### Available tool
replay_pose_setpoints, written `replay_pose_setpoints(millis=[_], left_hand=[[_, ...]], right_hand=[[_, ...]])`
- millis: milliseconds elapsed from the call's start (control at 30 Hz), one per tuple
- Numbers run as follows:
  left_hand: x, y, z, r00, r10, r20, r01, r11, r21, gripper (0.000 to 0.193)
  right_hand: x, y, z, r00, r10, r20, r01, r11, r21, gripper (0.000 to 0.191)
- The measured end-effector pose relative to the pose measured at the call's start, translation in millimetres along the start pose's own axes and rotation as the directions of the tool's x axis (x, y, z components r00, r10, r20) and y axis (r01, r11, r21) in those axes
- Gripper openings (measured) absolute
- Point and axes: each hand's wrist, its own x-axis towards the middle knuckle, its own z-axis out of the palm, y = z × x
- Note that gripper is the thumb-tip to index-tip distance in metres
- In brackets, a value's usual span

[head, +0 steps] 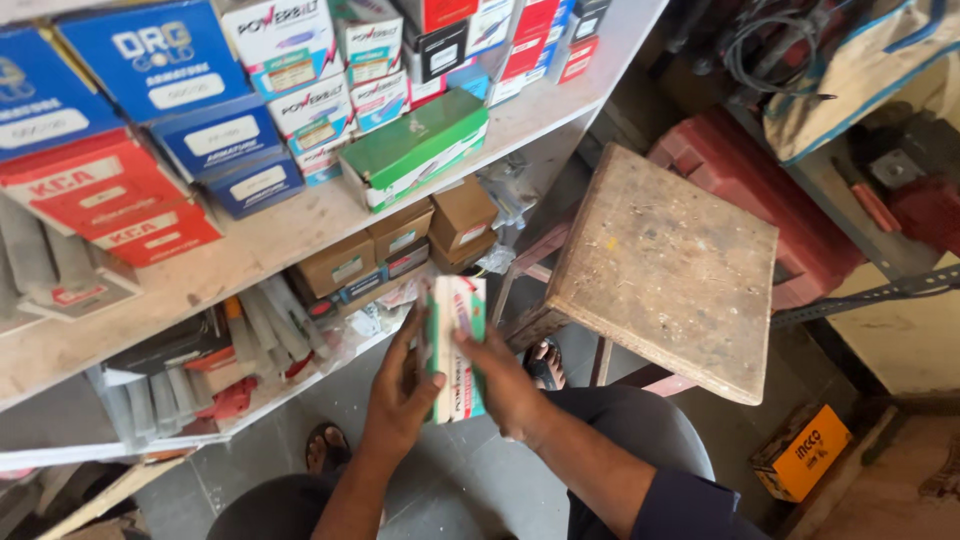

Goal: The person takes product boxes from a shelf, opens one box and removes an armature from it, then closes the boxes and stacks them on a small wooden stool. They then place the stacked boxes back onto the shelf and arrange them with the other boxes.

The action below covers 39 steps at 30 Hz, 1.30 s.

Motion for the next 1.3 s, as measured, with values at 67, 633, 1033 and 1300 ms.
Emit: replay_pose_setpoints(millis=[67,633,1033,1300], left_hand=[[-1.6,1.7,-1.0,0.978,0.190,0.087,-0.203,0.964,0.173,0.081],[-8.7,28.8,-9.5,0.957,0.119,0.264,-0.266,0.718,0.643,0.111],[-13.2,48.6,-10.8,0.984,0.178,-0.013,-0.141,0.823,0.550,0.064],[-16.8,42.9,-3.2,0.988,0.143,-0.056,-0.078,0.783,0.618,0.035]], right_hand=[[2.0,-2.2,0.1,0.997,0.018,-0.070,-0.011,0.995,0.102,0.072],[14.4,12.3,5.0,0.982,-0.168,-0.083,0.149,0.968,-0.202,0.063],[-15.1,-129.5,-155.7,0.636,-0.688,-0.350,0.674,0.716,-0.182,0.042],[-33.9,-136.3,-154.1,0.527,-0.798,-0.291,0.073,0.385,-0.920,0.049]])
